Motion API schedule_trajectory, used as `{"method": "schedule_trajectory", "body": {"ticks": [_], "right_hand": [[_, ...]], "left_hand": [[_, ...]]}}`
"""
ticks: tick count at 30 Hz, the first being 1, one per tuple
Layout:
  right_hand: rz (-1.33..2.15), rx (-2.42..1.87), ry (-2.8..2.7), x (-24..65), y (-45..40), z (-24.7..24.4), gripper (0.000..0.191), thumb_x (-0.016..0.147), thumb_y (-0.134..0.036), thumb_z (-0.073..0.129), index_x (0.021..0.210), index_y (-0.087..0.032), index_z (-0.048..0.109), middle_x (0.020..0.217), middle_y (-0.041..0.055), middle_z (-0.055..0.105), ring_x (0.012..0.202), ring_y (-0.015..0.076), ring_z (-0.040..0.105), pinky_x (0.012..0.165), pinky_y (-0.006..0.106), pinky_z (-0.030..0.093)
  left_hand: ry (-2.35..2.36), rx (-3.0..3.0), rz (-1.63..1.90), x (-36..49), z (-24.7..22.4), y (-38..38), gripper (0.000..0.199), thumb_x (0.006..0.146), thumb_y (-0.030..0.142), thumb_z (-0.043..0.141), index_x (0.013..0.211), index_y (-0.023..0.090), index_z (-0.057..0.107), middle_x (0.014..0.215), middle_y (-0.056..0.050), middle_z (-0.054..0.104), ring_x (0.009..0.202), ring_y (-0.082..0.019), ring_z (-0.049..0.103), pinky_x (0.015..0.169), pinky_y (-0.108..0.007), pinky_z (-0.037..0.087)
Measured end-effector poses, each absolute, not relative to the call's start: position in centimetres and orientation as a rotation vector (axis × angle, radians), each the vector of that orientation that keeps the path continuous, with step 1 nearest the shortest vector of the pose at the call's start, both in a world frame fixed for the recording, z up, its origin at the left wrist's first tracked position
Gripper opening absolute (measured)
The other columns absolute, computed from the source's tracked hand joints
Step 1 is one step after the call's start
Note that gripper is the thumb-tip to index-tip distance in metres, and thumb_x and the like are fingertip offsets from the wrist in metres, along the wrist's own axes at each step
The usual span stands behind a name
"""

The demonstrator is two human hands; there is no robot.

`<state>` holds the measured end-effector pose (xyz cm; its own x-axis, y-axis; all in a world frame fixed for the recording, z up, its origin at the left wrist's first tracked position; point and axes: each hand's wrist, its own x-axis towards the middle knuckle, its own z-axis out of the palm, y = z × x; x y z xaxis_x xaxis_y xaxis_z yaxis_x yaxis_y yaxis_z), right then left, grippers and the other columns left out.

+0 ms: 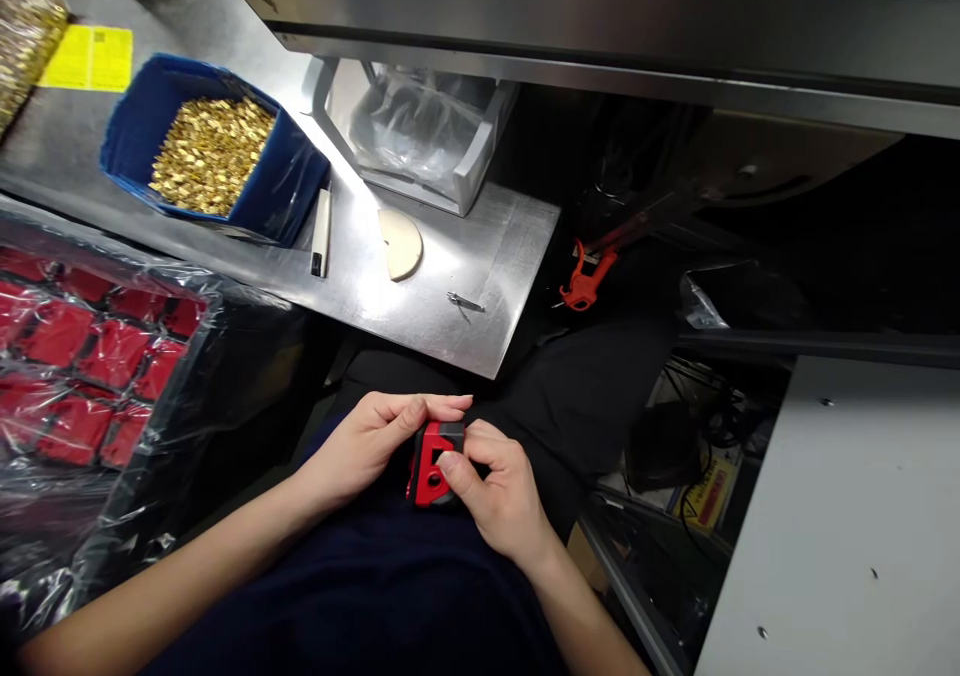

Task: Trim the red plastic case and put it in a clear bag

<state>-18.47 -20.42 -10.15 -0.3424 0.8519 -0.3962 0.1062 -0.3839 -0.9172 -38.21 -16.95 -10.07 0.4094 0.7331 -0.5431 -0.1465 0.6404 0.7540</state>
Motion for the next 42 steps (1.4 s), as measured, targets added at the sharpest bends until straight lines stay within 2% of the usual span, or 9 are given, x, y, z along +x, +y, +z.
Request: {"method": "schedule_trajectory", "body": {"ticks": [6,13,21,25,28,32,37,40,42], "right_hand": [[1.821,-1.354,-1.236,-18.2,-20.7,-10.2,0.033,0.099,-0.041,0.063,0.077,-0.021,0.076,0.085,0.0039,0.067,0.085,0.0199,0.063,0.081,0.033,0.048],[1.772,-1.375,-1.311,-18.6,-20.6,-10.1,0.031,0.099,-0.039,0.063,0.079,-0.021,0.078,0.086,0.0035,0.07,0.086,0.0183,0.062,0.08,0.03,0.047],[1.911,-1.553,-0.899,-19.3,-20.1,-11.1,0.044,0.097,-0.051,0.064,0.07,-0.016,0.067,0.065,-0.0001,0.063,0.06,0.012,0.048,0.059,0.026,0.037],[1.935,-1.493,-0.68,-19.5,-19.6,-10.9,0.04,0.095,-0.05,0.066,0.075,-0.016,0.073,0.065,0.0009,0.066,0.063,0.014,0.053,0.064,0.027,0.042],[1.96,-1.458,-0.589,-19.7,-19.0,-10.6,0.038,0.096,-0.05,0.067,0.079,-0.016,0.076,0.066,0.0018,0.066,0.065,0.0151,0.054,0.068,0.028,0.044],[1.945,-1.43,-0.67,-19.7,-18.5,-10.0,0.042,0.099,-0.053,0.06,0.083,-0.018,0.076,0.074,0.0033,0.068,0.073,0.0173,0.056,0.075,0.03,0.047],[1.94,-1.384,-1.177,-19.1,-18.4,-9.3,0.041,0.101,-0.059,0.054,0.1,-0.022,0.073,0.09,0.0022,0.068,0.081,0.018,0.059,0.077,0.03,0.046],[1.854,-1.498,-1.33,-18.7,-18.5,-9.4,0.037,0.097,-0.054,0.063,0.083,-0.02,0.069,0.08,0.0,0.064,0.076,0.0158,0.057,0.069,0.027,0.043],[1.782,-1.616,-1.218,-18.5,-18.3,-9.6,0.045,0.099,-0.055,0.061,0.07,-0.019,0.064,0.066,-0.0013,0.058,0.064,0.0139,0.054,0.061,0.027,0.04]], "left_hand": [[1.041,0.616,0.539,-38.3,-9.8,-17.0,0.044,0.103,0.053,0.051,0.116,0.023,0.08,0.124,-0.009,0.078,0.113,-0.029,0.073,0.107,-0.044,0.054],[1.07,0.755,0.557,-38.2,-9.4,-16.8,0.028,0.094,0.039,0.069,0.113,0.023,0.081,0.126,-0.007,0.077,0.125,-0.03,0.067,0.114,-0.041,0.049],[1.098,0.518,0.491,-37.5,-10.8,-16.4,0.053,0.101,0.059,0.052,0.127,0.019,0.074,0.095,-0.009,0.08,0.081,-0.022,0.073,0.077,-0.034,0.058],[0.991,0.706,0.486,-38.4,-10.2,-16.5,0.056,0.098,0.054,0.062,0.147,0.028,0.057,0.132,-0.009,0.071,0.116,-0.026,0.068,0.098,-0.037,0.055],[0.912,0.894,0.498,-38.7,-9.6,-16.8,0.084,0.083,0.037,0.084,0.156,0.036,0.042,0.155,-0.007,0.053,0.134,-0.029,0.056,0.113,-0.041,0.047],[0.913,0.829,0.572,-38.4,-9.9,-17.0,0.066,0.083,0.032,0.082,0.143,0.031,0.055,0.136,-0.007,0.063,0.12,-0.027,0.062,0.105,-0.039,0.05],[1.074,0.494,0.644,-37.8,-11.3,-16.9,0.037,0.093,0.049,0.069,0.122,0.027,0.066,0.107,-0.003,0.069,0.093,-0.02,0.064,0.08,-0.028,0.052],[1.085,0.421,0.593,-37.8,-11.7,-16.7,0.045,0.102,0.058,0.05,0.13,0.027,0.065,0.117,-0.004,0.071,0.099,-0.02,0.066,0.086,-0.029,0.052],[1.013,0.469,0.553,-37.8,-11.6,-16.7,0.056,0.099,0.057,0.058,0.149,0.03,0.052,0.131,-0.006,0.068,0.117,-0.023,0.064,0.101,-0.034,0.051]]}}
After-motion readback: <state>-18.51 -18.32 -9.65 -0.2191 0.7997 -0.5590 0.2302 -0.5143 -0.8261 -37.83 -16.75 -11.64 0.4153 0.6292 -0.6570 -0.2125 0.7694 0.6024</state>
